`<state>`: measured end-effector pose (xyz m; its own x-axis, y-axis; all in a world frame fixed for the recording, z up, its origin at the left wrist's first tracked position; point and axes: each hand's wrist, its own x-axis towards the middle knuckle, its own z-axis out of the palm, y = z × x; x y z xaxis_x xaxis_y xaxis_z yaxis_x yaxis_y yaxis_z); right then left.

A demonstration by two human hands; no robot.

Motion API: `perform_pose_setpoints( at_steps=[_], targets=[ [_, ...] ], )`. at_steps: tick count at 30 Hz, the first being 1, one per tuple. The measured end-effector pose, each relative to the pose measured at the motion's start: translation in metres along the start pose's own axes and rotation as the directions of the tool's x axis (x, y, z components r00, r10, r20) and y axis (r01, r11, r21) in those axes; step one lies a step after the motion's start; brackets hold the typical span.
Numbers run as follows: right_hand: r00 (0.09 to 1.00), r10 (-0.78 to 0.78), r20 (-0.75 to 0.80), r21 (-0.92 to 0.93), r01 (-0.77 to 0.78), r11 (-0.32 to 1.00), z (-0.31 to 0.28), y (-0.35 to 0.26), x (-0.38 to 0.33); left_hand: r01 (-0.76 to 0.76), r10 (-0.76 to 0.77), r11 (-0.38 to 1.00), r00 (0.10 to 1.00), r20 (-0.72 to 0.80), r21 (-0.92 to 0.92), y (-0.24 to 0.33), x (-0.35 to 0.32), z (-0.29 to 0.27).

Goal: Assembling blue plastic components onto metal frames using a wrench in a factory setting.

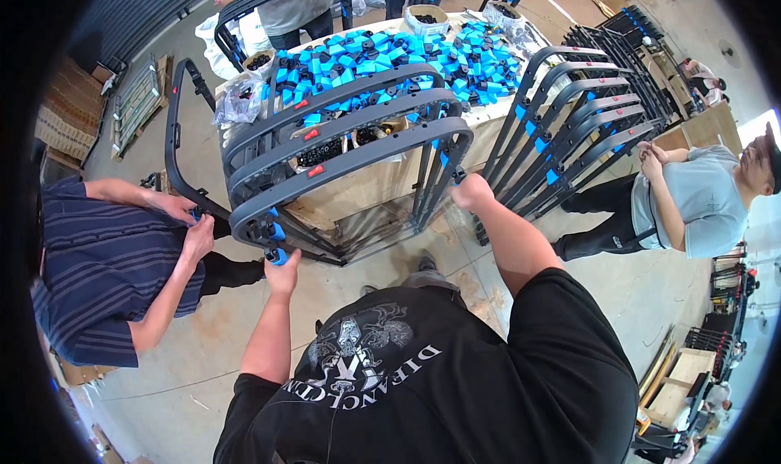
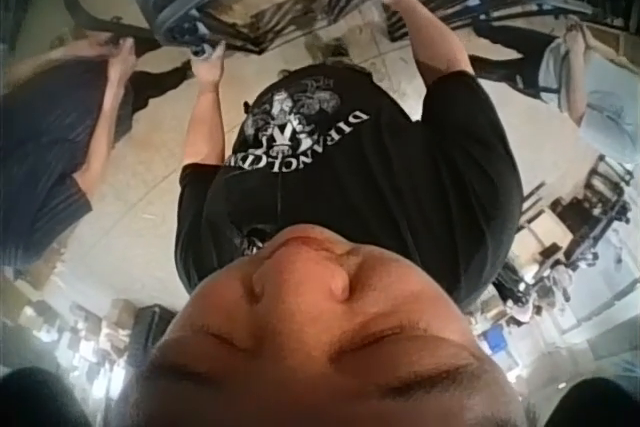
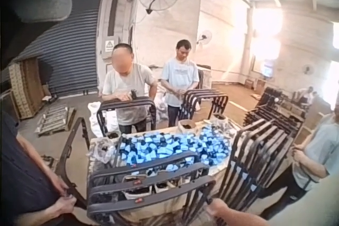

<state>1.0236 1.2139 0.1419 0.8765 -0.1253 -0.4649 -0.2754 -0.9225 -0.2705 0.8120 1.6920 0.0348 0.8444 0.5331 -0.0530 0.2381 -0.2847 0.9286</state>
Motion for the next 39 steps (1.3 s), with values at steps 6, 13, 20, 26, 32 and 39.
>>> perform_pose_setpoints(
  at_steps=[6, 13, 20, 26, 32, 39],
  targets=[
    [0.969, -0.046, -0.242, 0.334, 0.128, 0.934, 0.025, -0.004, 0.004, 0.507, -0.61, 0.79, 0.705, 0.363, 0.345, -0.018, -0.08, 0.022],
    [0.951, -0.189, 0.246, -0.071, 0.212, 0.975, -0.025, 0.008, 0.016, 0.324, -0.331, 0.94, 0.804, 0.493, 0.104, 0.136, -0.004, 0.177],
    [0.849, -0.141, 0.51, 0.132, 0.085, 0.988, -0.085, -0.005, -0.005, 0.791, -0.562, 0.431, 0.611, 0.557, -0.434, 0.192, 0.124, 0.32],
    [0.909, -0.307, 0.284, 0.61, 0.076, 0.789, -0.05, 0.055, -0.001, 0.786, -0.539, 0.529, 0.602, 0.589, -0.319, 0.183, 0.131, 0.311],
    [0.923, -0.325, 0.209, 0.632, 0.126, 0.765, -0.035, 0.107, -0.006, 0.502, -0.39, 0.847, 0.811, 0.437, -0.175, 0.26, 0.002, 0.245],
    [0.62, -0.444, 0.647, 0.748, -0.404, 0.527, -0.051, 0.069, -0.024, 0.288, -0.217, 0.957, 0.785, 0.58, -0.031, 0.243, -0.139, 0.196]
  ],
)
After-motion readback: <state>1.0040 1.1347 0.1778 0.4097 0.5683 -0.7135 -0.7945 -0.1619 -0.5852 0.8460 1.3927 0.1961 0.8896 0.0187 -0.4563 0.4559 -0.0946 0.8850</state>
